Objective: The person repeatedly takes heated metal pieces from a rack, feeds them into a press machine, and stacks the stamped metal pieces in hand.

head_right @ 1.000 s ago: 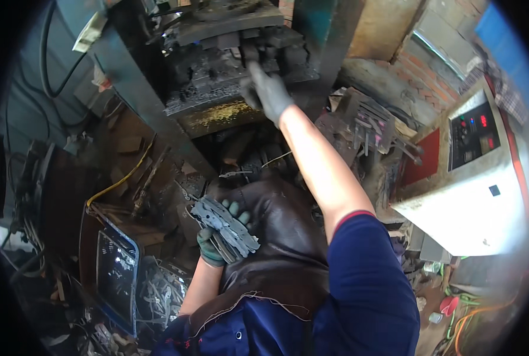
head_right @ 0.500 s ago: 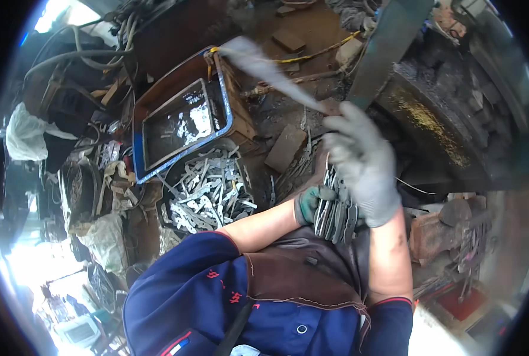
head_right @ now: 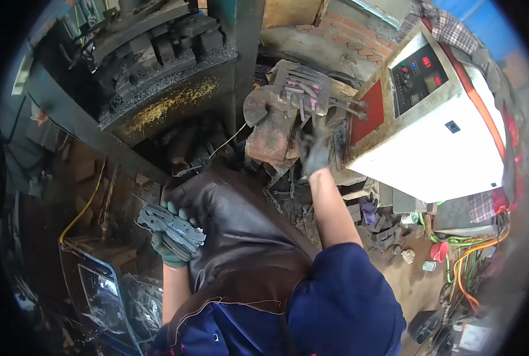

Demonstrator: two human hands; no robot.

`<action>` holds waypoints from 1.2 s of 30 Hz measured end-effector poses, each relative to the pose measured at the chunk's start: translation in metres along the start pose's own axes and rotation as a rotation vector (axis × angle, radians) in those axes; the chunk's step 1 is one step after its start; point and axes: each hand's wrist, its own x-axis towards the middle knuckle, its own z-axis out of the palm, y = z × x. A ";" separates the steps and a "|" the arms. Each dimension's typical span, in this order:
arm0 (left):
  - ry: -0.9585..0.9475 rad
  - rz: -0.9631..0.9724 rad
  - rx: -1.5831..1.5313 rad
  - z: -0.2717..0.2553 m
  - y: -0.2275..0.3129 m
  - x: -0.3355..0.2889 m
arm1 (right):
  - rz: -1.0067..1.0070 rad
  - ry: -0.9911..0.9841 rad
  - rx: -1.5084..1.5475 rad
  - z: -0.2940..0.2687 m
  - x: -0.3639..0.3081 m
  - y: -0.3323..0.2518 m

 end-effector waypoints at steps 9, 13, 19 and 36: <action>0.085 0.004 0.048 0.005 -0.002 -0.012 | -0.030 -0.219 -0.327 -0.003 -0.019 -0.023; 0.143 -0.041 -0.028 0.009 -0.005 -0.002 | -0.701 -0.589 -0.945 0.058 -0.097 -0.061; 0.116 -0.015 -0.017 0.003 -0.001 -0.006 | -0.243 -0.957 -0.516 0.245 -0.147 -0.019; 0.125 -0.011 -0.084 0.004 0.004 -0.011 | 0.030 -0.957 -0.537 0.311 -0.150 0.012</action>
